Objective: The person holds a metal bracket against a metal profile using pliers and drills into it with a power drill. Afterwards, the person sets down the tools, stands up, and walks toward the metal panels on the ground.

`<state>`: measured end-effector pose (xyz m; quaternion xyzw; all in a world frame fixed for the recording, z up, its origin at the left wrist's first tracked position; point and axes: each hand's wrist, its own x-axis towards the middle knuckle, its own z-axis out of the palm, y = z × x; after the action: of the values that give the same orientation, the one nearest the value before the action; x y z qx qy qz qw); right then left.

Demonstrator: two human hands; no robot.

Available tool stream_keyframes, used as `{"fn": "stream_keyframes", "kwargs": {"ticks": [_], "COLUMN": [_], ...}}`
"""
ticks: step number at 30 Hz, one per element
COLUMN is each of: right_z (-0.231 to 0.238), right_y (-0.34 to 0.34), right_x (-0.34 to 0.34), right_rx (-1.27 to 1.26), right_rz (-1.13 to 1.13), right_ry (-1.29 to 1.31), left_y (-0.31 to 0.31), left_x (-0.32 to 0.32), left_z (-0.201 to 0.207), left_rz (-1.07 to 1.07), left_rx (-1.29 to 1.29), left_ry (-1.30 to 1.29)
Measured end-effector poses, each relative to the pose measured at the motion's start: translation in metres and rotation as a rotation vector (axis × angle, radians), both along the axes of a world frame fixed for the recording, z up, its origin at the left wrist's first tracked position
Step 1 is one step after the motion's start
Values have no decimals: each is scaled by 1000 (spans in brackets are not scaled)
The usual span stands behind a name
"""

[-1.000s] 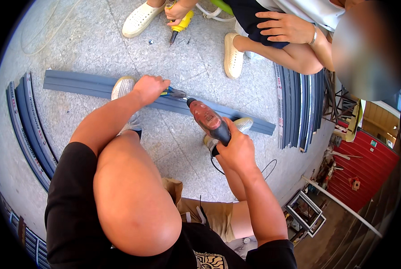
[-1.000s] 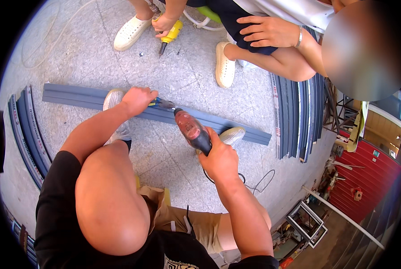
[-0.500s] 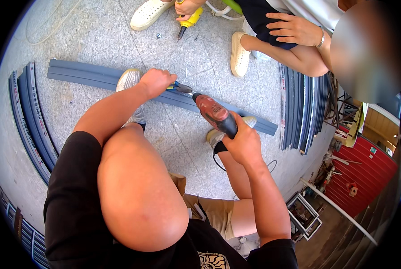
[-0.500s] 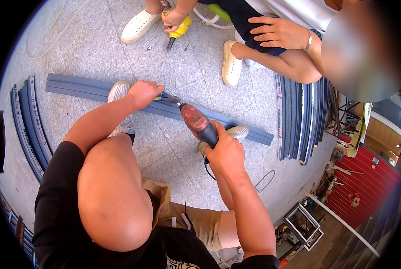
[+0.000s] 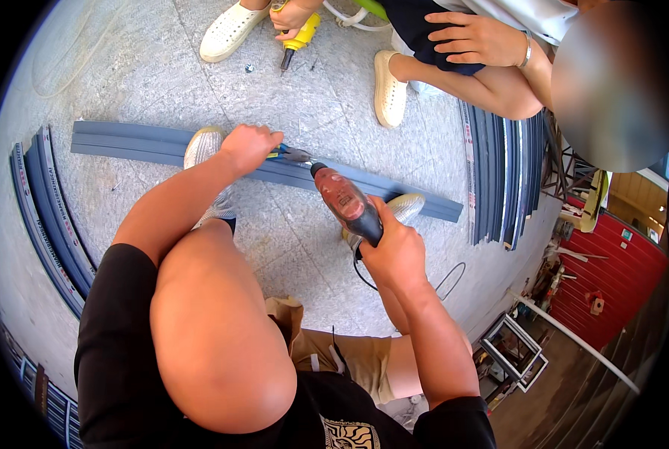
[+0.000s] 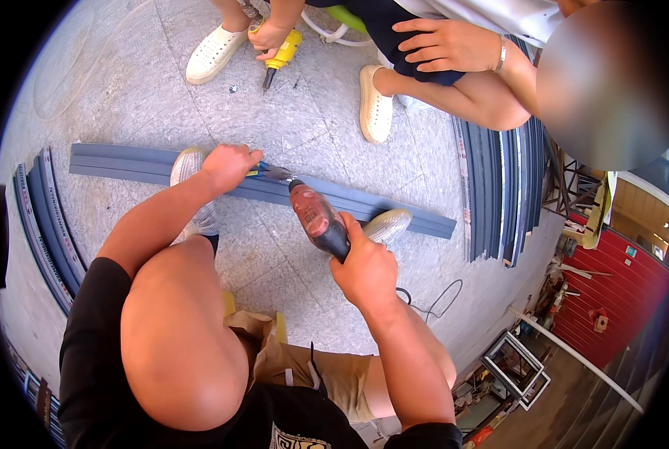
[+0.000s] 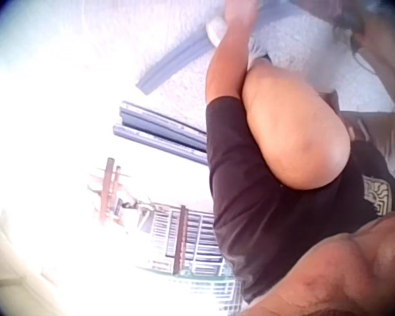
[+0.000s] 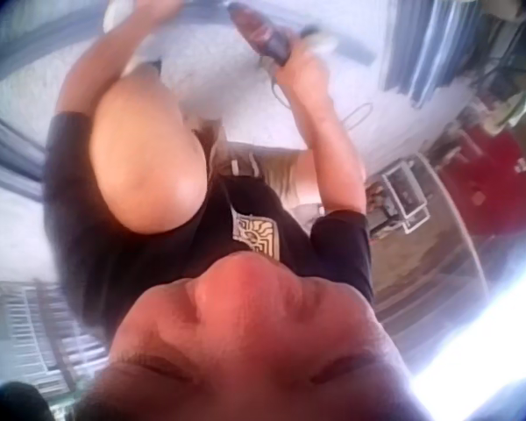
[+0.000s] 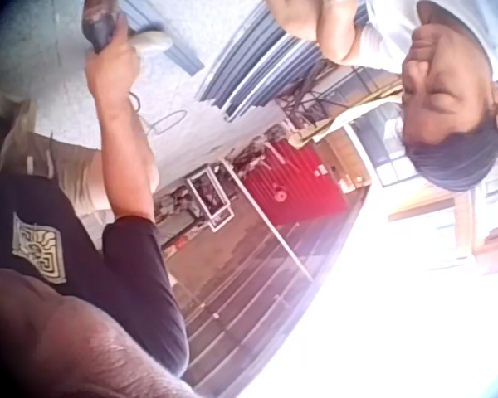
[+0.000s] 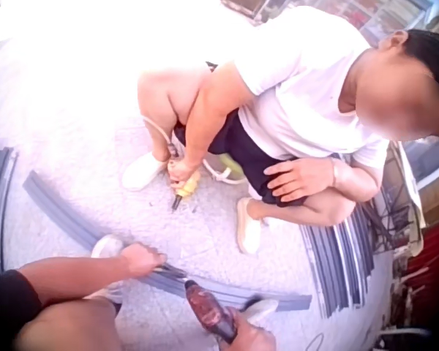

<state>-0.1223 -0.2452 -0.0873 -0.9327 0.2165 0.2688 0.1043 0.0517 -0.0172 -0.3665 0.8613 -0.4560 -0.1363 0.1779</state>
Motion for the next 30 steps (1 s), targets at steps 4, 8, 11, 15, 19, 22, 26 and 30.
{"fn": "stream_keyframes", "kwargs": {"ticks": [4, 8, 11, 15, 19, 22, 26, 30], "right_z": [-1, -4, -5, -5, -3, -1, -1, 2], "right_y": [0, -4, -5, -5, -4, -3, -6, -5], "right_x": [-2, -11, -13, -11, -8, -2, 5, 11], "right_rx": [-24, 6, -3, 19, 29, 4, -5, -20], "right_rz": [63, 56, 51, 30, -27, -1, 44, 46], "right_ry": [54, 1, -17, -7, 14, 30, 18, 35], "left_y": [-1, 0, -3, -1, -2, 0, 0, 1], "left_x": [-1, -2, -2, -2, -3, -2, 0, -1], "left_z": [1, 1, 2, 5, 3, 3, 3, 3], "left_rz": [9, 19, 22, 22, 27, 20, 7, 9], "left_rx": [34, 10, 19, 33, 3, 7, 52, 57], "left_ry": [-19, -40, -53, -40, -45, -46, -45, -24]}}
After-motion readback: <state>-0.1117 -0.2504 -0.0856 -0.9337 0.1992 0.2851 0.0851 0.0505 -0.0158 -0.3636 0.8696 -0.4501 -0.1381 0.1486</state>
